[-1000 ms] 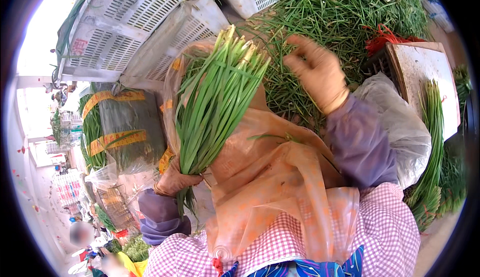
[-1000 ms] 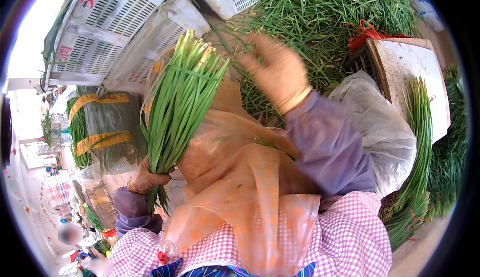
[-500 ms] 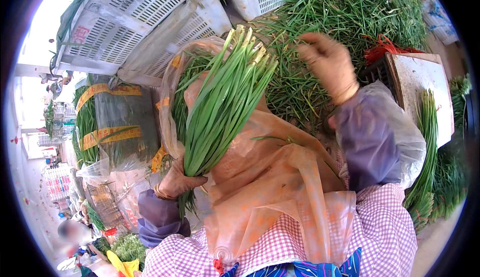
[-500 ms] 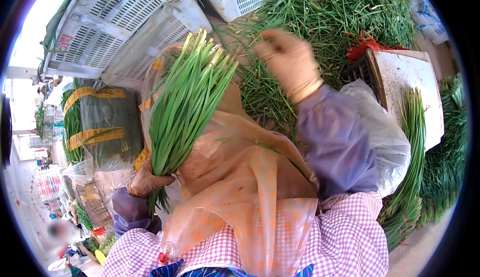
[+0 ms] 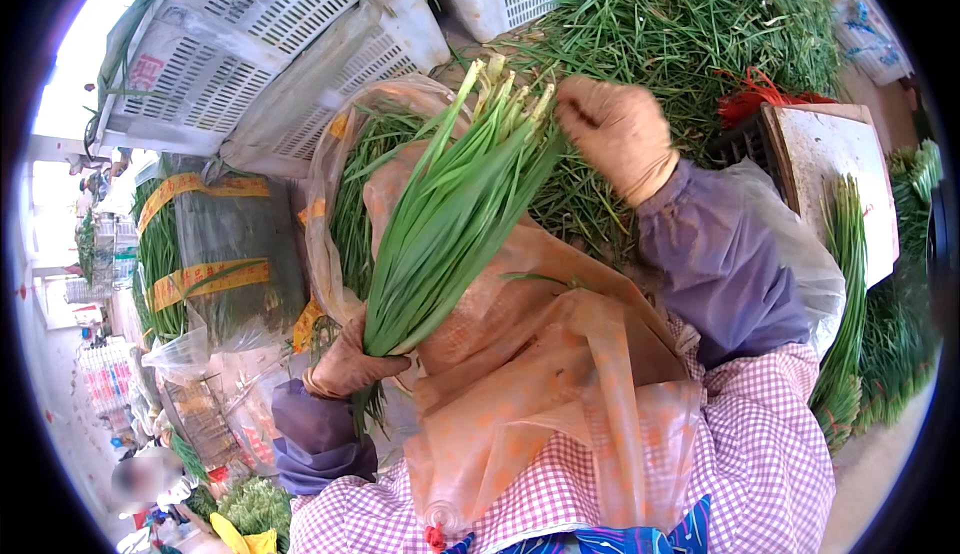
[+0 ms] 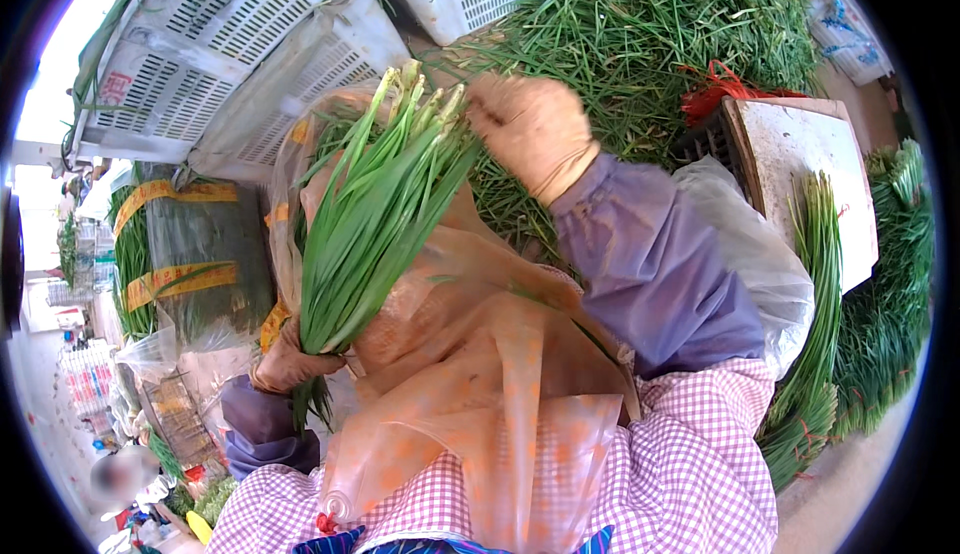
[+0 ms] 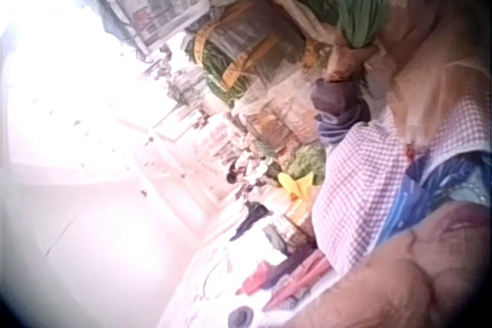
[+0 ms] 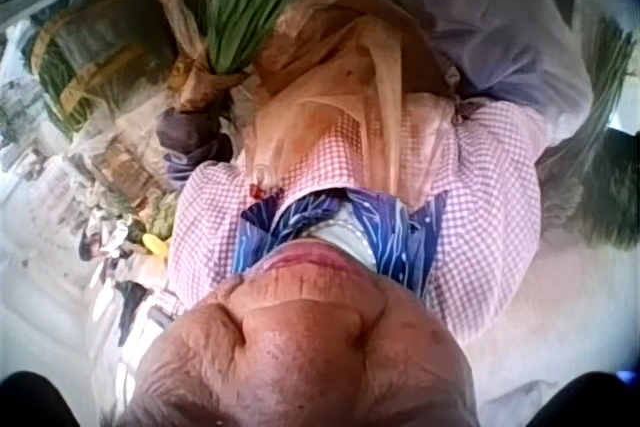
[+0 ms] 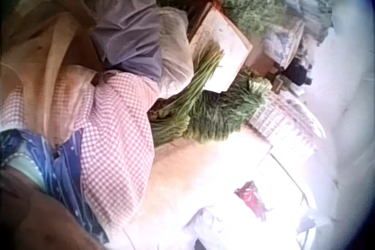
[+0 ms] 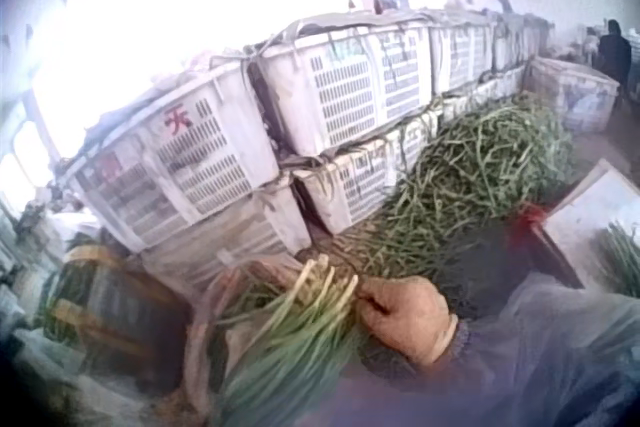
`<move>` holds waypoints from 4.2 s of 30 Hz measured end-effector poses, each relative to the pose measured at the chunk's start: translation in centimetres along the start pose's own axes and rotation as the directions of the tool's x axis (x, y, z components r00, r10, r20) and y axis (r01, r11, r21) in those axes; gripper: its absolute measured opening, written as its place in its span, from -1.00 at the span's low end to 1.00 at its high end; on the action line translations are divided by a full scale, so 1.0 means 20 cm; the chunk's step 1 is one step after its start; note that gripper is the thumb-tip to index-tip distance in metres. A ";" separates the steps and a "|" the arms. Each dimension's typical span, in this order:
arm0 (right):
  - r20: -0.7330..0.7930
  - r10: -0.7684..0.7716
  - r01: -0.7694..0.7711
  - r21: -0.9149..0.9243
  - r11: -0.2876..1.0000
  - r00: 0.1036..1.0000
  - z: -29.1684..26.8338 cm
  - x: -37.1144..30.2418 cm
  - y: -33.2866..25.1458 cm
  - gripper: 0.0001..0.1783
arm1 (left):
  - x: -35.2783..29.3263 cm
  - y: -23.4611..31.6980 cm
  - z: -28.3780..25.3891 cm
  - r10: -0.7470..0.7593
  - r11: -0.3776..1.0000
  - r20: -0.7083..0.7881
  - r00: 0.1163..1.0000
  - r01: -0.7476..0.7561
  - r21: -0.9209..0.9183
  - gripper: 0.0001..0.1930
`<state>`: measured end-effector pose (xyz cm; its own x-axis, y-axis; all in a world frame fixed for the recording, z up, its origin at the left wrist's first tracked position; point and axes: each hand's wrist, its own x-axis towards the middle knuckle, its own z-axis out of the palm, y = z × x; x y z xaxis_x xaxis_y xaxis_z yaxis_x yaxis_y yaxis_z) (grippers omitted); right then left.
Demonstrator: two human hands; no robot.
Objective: The person picks up bundles of green onions, peels away damaged outer leaves by hand, and sorts the cleaned bundles into piles.
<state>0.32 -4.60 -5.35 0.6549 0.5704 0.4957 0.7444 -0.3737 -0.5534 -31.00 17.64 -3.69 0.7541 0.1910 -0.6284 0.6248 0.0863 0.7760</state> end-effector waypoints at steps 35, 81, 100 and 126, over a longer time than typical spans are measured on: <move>0.096 -0.275 0.275 0.021 0.961 0.956 -0.05 0.13 0.01 -0.76 | 0.03 0.00 -0.04 -0.174 0.984 0.055 0.983 0.171 0.049 -0.40; -0.144 -0.102 0.090 -0.091 0.992 0.984 -0.21 0.00 0.17 -0.71 | 0.06 -0.03 0.00 -0.225 0.946 0.079 0.971 0.237 -0.221 -0.51; -0.310 0.216 -0.307 -0.285 0.908 0.926 -0.10 -0.08 0.46 -0.85 | 0.08 -0.09 -0.03 -0.192 0.941 0.120 0.974 0.218 -0.261 -0.47; 0.367 0.448 -0.515 0.814 0.269 0.815 -0.09 -0.22 0.00 -0.76 | 0.24 -0.29 -0.15 -0.003 0.833 0.617 0.787 0.343 -0.433 -0.65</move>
<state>-2.28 -8.46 -6.36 0.8193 0.5663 -0.0898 -0.2433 0.2015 -0.9488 -31.62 21.06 -11.10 0.7165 -0.4529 -0.5306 0.6915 0.5612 0.4548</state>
